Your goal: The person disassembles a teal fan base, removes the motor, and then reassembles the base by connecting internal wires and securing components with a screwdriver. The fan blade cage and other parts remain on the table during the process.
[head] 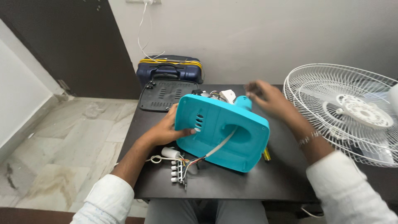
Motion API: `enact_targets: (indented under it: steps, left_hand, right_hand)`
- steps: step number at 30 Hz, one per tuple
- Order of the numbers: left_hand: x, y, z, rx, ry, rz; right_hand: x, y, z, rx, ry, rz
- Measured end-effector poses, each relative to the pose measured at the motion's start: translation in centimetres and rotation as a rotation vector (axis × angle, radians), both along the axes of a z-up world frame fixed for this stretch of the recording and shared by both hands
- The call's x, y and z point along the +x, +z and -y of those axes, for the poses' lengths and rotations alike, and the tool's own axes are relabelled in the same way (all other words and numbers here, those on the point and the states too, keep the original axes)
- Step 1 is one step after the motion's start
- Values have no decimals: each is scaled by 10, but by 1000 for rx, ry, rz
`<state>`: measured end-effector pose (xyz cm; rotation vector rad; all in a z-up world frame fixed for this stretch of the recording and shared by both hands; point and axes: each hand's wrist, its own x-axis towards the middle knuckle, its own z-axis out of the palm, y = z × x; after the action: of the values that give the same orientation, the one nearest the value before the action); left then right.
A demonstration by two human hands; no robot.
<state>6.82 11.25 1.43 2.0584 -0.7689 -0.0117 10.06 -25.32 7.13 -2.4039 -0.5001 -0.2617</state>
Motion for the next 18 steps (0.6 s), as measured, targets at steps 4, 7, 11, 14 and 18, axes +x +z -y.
enact_targets:
  steps: [4, 7, 11, 14, 18]
  left_hand:
    - [8, -12, 10, -81, 3, 89]
    - [11, -16, 13, -178, -20, 51]
    - [8, -21, 23, -235, 19, -110]
    - [4, -20, 27, -269, 37, -112]
    - [-4, -16, 34, -278, 111, -93]
  right_hand:
    - [-58, -31, 20, 13, -57, -48]
    - [-97, -41, 22, 388, -157, -310]
    - [-131, -36, 16, 573, -64, -352]
    - [-141, -33, 3, 192, -126, -247]
    - [-134, -31, -1, 167, -161, -196]
